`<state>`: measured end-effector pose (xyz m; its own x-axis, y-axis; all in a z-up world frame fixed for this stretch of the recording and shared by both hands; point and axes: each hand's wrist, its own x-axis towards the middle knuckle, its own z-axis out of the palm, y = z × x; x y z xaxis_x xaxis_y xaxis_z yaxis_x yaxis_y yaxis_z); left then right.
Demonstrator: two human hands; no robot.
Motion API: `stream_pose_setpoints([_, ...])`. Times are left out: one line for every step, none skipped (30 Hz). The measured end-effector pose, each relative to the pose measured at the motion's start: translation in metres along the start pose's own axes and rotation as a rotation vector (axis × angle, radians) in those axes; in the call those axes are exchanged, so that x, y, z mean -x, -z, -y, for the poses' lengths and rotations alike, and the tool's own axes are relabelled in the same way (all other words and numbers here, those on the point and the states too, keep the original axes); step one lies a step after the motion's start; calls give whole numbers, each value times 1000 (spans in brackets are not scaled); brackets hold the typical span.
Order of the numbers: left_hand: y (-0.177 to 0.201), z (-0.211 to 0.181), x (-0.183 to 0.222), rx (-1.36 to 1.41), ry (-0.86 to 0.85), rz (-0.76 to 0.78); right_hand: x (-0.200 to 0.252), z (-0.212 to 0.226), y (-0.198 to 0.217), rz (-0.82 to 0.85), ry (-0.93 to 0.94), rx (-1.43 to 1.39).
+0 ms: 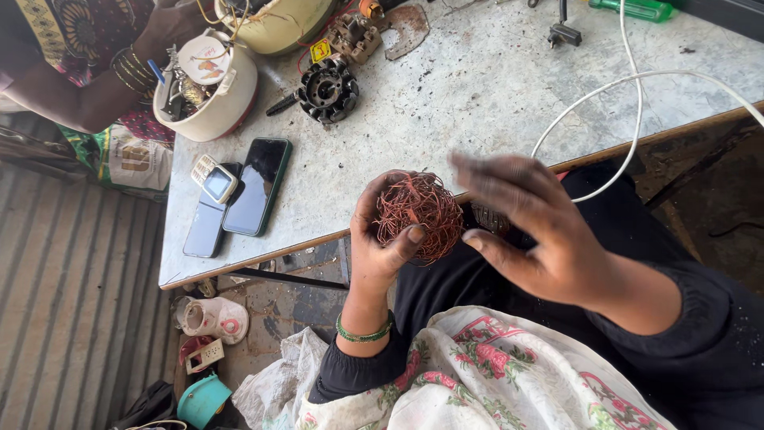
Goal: The person unwinds copper wire from a coil and uses pliers to cut wires on a motor stator.
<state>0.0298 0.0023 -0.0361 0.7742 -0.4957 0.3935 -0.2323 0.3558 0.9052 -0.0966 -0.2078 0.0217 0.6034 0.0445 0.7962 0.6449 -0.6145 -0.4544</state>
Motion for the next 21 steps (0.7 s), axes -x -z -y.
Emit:
stream_pose_setpoints([0, 0, 0, -35, 5, 16, -6, 1, 2, 7, -6, -91])
stream_pose_setpoints([1, 1, 0, -72, 8, 33, -12, 3, 2, 13, -10, -183])
stream_pose_setpoints([1, 2, -1, -70, 8, 33, -18, 6, 0, 14, -11, -182])
stream_pose_setpoints([1, 3, -1, -65, 30, 46, -23, 8, -2, 48, 34, -178])
stream_pose_setpoints([1, 4, -2, -59, 51, 58, -27, 11, -5, 82, 79, -175])
stream_pose_setpoints([2, 4, -1, -59, 49, 52, -29, 13, -8, 87, 82, -178])
stream_pose_setpoints([2, 4, -1, -59, 62, 50, -30, 17, -11, 126, 119, -164])
stream_pose_setpoints([2, 3, -1, -59, 74, 46, -30, 19, -13, 167, 156, -151])
stream_pose_setpoints([2, 2, -2, -59, 73, 38, -29, 21, -15, 172, 159, -156])
stream_pose_setpoints([2, 1, -5, -20, 60, 10, -27, 22, -17, 179, 213, -107])
stream_pose_setpoints([2, -1, -7, 20, 46, -18, -25, 22, -19, 185, 267, -58])
stream_pose_setpoints([2, -4, -8, 21, 44, -26, -23, 22, -21, 191, 271, -62])
stream_pose_setpoints([3, -7, -9, 119, 36, -31, -21, 21, -22, 197, 275, -55])
stream_pose_setpoints([4, -11, -9, 216, 26, -36, -19, 19, -24, 203, 280, -47])
stream_pose_setpoints([4, -14, -11, 217, 22, -43, -17, 18, -26, 210, 284, -51])
stream_pose_setpoints([5, -16, -12, 369, 67, -64, -16, 17, -27, 189, 257, -86])
stream_pose_setpoints([6, -18, -14, 521, 112, -84, -15, 16, -29, 169, 230, -121])
stream_pose_setpoints([6, -18, -15, 523, 107, -91, -13, 15, -32, 176, 234, -124])
stream_pose_setpoints([5, -17, -15, 569, 98, -108, -12, 14, -36, 155, 217, -126])
stream_pose_setpoints([3, -16, -16, 614, 88, -125, -11, 14, -39, 135, 202, -128])
stream_pose_setpoints([2, -15, -16, 616, 82, -131, -9, 15, -43, 141, 206, -130])
